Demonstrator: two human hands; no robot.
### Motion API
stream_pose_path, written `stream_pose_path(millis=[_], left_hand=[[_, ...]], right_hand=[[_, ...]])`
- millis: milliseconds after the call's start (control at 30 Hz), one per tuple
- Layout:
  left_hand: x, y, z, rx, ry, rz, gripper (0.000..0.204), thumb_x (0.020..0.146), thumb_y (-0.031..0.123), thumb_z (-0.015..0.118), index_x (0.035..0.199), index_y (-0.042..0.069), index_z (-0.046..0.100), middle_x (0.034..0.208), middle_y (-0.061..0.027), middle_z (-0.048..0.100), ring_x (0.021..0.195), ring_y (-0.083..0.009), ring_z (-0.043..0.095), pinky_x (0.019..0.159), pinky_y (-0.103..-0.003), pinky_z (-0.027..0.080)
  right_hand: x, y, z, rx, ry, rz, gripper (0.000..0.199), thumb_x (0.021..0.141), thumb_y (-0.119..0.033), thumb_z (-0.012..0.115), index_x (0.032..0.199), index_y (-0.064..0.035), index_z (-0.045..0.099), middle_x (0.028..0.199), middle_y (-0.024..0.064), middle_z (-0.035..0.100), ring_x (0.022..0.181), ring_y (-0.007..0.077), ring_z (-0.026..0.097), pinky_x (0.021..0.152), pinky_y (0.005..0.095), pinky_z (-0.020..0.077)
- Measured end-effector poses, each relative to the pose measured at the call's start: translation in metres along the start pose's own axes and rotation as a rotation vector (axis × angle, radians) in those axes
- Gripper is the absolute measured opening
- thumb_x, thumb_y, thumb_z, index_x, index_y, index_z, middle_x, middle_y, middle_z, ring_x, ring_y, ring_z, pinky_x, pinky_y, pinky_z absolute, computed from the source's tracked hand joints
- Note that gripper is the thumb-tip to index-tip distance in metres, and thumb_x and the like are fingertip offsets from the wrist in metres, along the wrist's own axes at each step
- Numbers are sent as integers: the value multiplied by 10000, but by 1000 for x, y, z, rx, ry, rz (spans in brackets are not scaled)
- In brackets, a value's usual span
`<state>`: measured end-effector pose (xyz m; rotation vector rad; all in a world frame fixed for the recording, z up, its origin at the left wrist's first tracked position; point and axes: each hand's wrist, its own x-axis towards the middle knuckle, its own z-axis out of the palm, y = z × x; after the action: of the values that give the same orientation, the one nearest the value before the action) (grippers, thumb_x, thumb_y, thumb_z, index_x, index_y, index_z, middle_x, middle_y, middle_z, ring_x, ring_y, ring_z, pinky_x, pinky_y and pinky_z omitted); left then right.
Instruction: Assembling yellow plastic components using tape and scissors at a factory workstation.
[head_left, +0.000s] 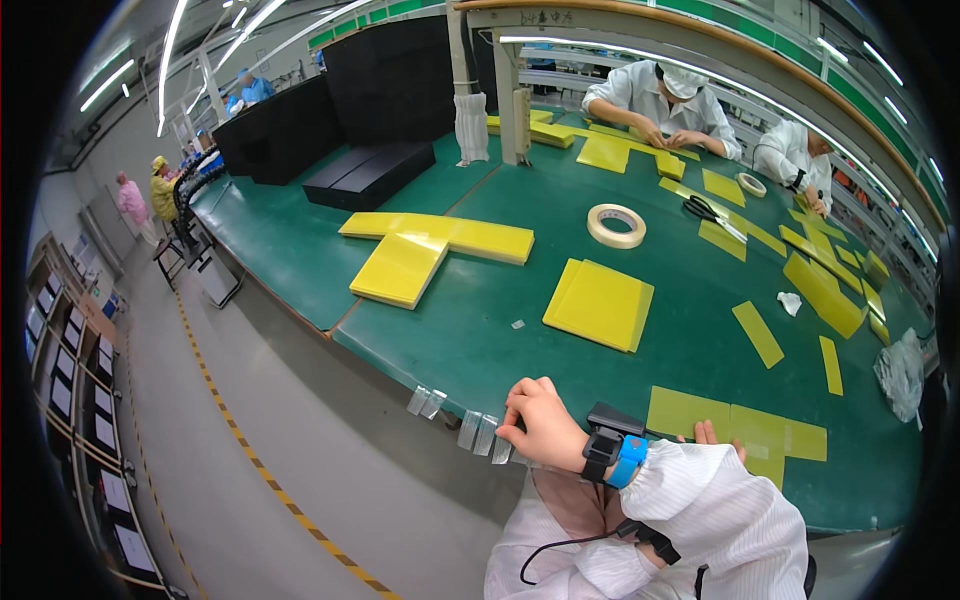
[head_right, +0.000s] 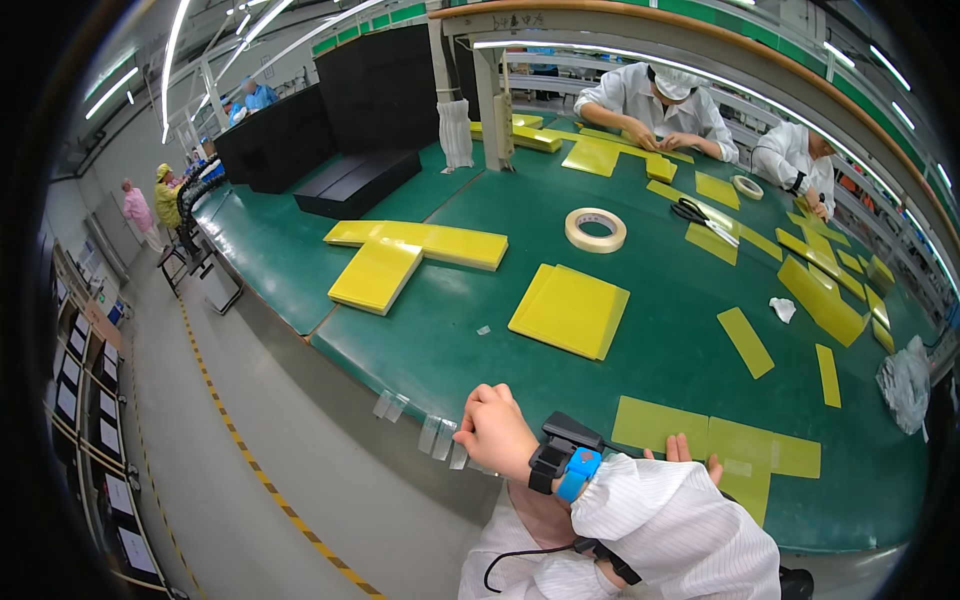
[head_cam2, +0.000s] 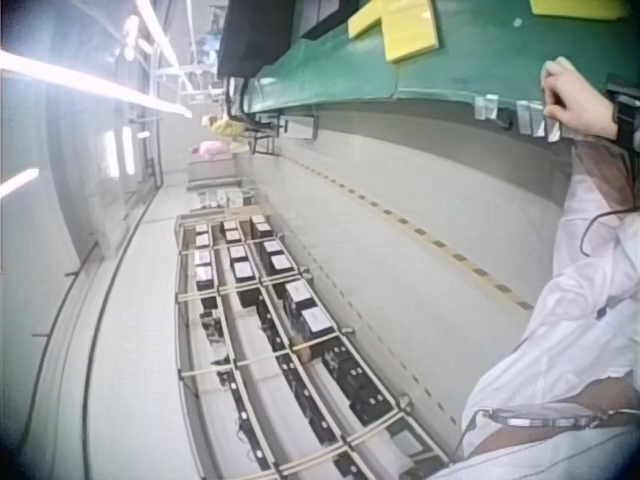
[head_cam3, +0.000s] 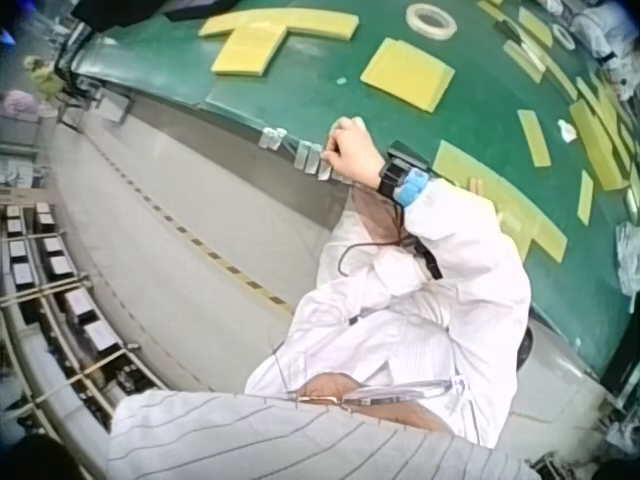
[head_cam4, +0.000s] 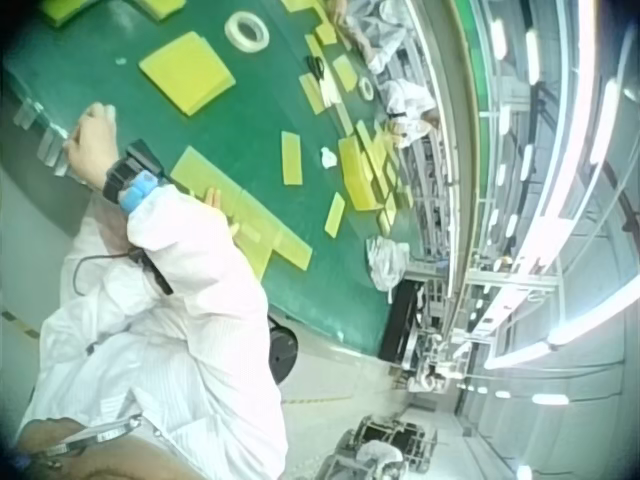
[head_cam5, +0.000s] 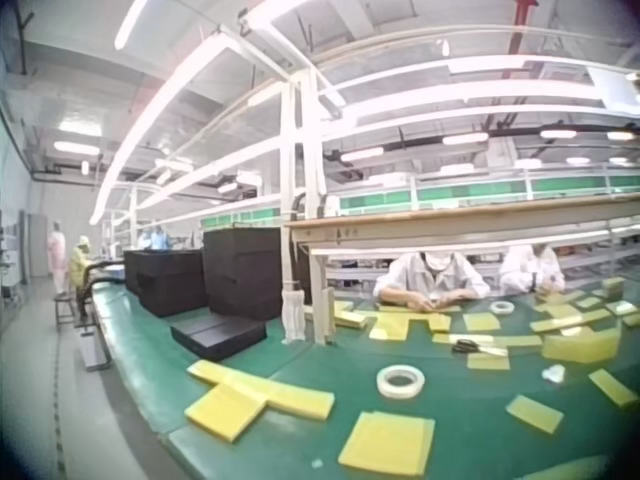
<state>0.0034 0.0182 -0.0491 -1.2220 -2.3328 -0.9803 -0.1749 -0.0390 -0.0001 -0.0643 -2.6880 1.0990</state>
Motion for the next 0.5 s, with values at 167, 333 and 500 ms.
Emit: stream_pose_path(millis=[167,333,500], left_hand=[[-2,3,1,3,11,4,491,832,309,570,1203,-11,525,1222,-252,501,1156,-384,485,968,-606,352],[-2,2,5,12,20,-3,498,840,313,567,1211,-16,518,1230,-253,498,1155,-382,487,969,-600,358],[-5,5,8,4,35,9,505,848,316,564,1220,-22,512,1239,-255,496,1155,-380,489,970,-594,363]], right_hand=[[-5,-21,-9,-316,-15,-37,250,672,-177,760,837,-96,590,986,75,491,949,268,467,805,368,395],[-9,-16,-15,-337,-149,-112,505,687,-390,764,1045,-131,520,1044,81,450,980,272,477,802,386,407],[-2,0,-45,-208,4,-60,526,781,-428,698,1094,-48,511,992,159,522,916,339,551,770,410,464]])
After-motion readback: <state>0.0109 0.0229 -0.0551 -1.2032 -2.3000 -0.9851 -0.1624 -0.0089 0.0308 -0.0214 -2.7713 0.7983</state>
